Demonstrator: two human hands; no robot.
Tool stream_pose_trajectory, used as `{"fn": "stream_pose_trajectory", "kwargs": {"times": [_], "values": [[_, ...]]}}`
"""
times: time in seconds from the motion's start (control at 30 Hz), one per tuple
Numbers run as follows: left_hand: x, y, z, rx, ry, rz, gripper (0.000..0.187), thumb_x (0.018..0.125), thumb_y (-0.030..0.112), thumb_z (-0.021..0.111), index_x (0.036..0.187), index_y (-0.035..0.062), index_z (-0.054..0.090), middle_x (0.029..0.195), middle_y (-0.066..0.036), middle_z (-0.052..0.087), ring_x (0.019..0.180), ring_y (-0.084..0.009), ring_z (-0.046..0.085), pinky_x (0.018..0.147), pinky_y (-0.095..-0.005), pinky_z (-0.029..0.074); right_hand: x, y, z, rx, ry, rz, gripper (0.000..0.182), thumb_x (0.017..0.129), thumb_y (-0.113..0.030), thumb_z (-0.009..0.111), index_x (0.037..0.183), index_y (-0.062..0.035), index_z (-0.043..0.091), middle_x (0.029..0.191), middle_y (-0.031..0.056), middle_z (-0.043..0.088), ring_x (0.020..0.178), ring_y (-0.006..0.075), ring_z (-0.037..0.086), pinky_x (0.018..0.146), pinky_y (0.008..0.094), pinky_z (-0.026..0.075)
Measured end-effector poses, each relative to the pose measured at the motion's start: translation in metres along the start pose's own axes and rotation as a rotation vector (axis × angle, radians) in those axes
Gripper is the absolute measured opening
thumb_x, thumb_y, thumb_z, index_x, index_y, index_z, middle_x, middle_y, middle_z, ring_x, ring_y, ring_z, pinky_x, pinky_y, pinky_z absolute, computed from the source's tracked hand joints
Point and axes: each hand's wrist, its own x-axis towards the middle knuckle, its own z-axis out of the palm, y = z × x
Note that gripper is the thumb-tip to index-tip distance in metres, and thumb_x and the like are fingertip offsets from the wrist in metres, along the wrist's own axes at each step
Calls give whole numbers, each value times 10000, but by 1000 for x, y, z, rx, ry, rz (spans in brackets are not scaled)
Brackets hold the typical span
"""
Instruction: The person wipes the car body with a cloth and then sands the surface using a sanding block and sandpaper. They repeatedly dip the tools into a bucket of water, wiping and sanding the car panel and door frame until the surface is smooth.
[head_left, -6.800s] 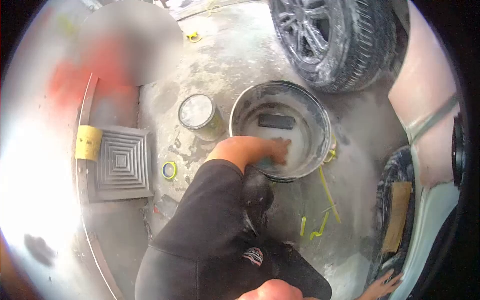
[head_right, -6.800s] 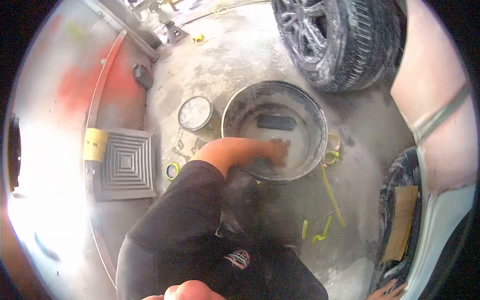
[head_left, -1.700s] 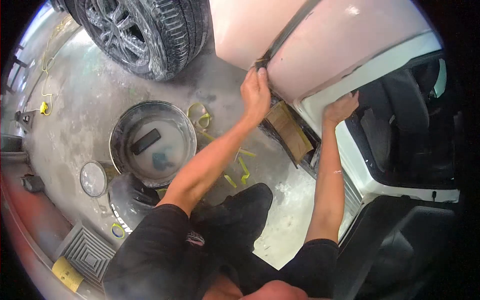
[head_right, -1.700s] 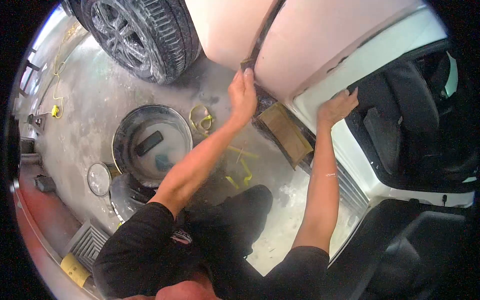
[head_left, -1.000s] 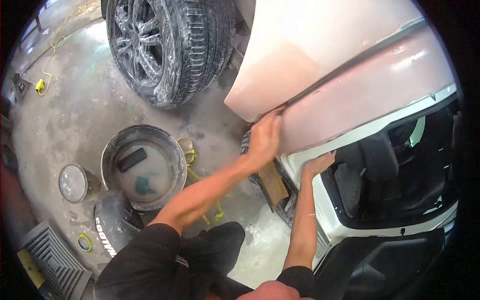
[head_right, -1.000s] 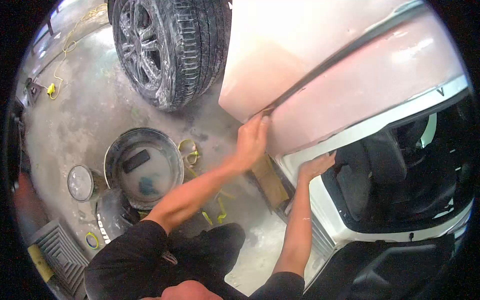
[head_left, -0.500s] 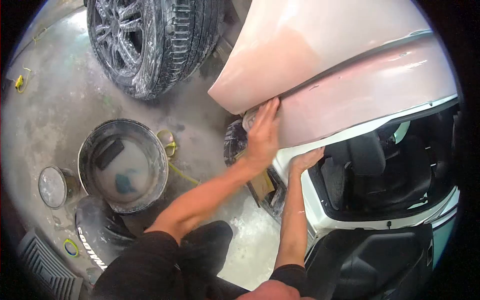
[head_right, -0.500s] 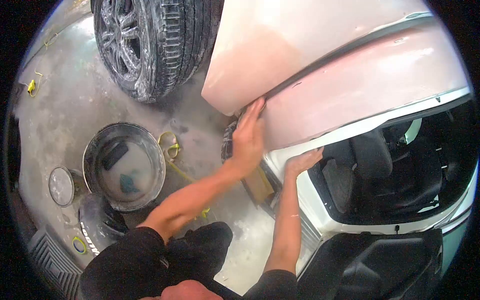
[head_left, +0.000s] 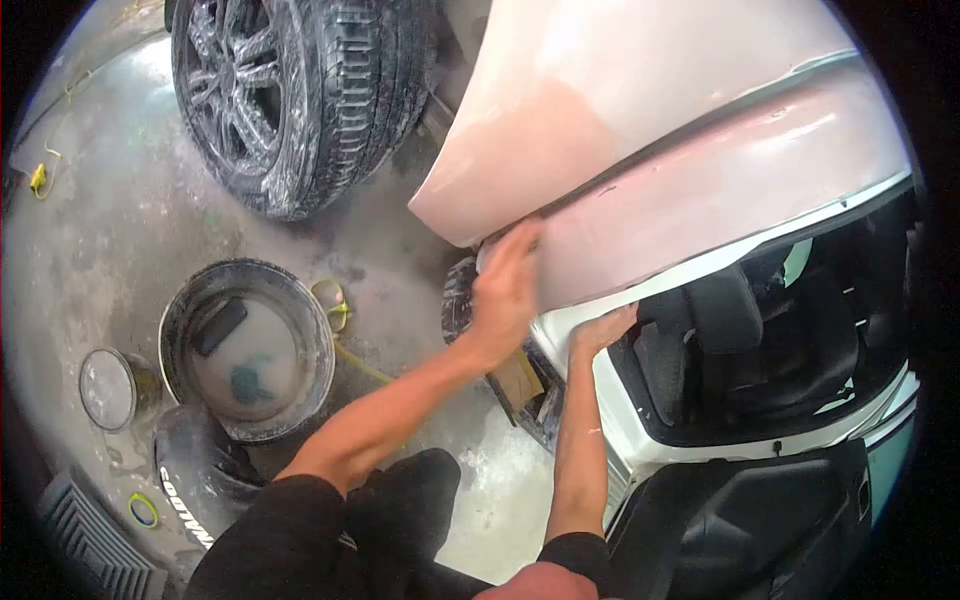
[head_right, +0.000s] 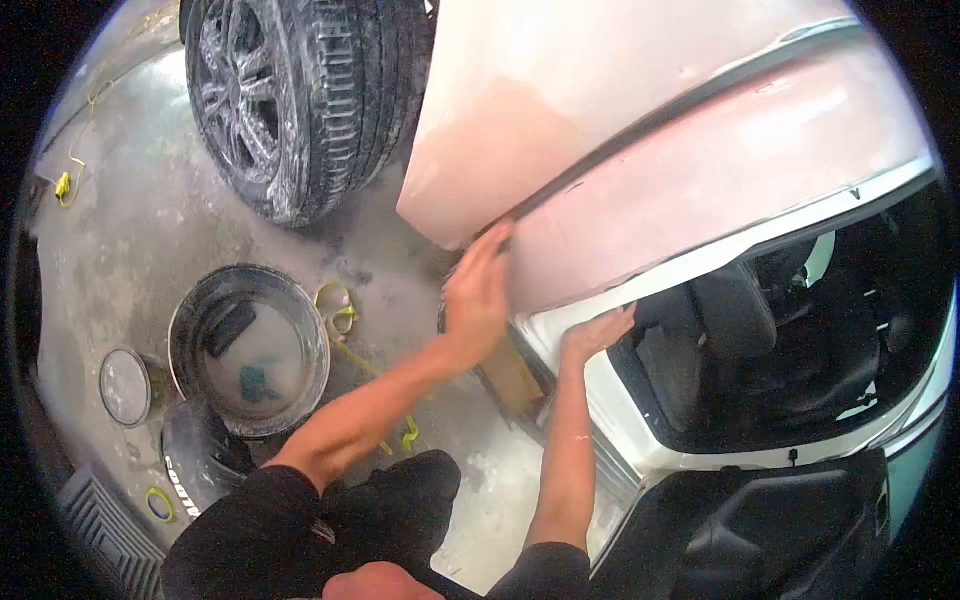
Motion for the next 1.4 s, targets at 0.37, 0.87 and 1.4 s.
{"fn": "stream_pose_trajectory", "kwargs": {"times": [0.37, 0.87, 1.4], "values": [[-35, -61, -24, 160, -18, -146, 341, 1046, 68, 505, 1360, -8, 613, 1363, -185, 640, 1249, -324, 617, 1064, -409, 468, -8, 35, 4, -189, 51, -242, 568, 1100, -352, 326, 1409, 93, 497, 1422, 338, 501, 1258, 480, 472, 1078, 532, 362], [12, 18, 4, -71, 53, 88, 343, 1012, -5, 528, 1337, -25, 634, 1352, -193, 658, 1277, -305, 624, 1090, -384, 469, -7, 3, -1, 43, -16, 21, 653, 1103, -417, 246, 1395, 109, 501, 1452, 322, 477, 1249, 479, 463, 1091, 539, 339], [-44, -89, -8, 81, 52, -431, 342, 1084, 183, 478, 1276, -49, 640, 1311, -220, 668, 1186, -369, 657, 1026, -410, 502, -4, 5, -3, -5, -42, 32, 725, 1088, -493, 241, 1388, 116, 494, 1327, 356, 515, 1207, 490, 485, 1062, 547, 355]]}}
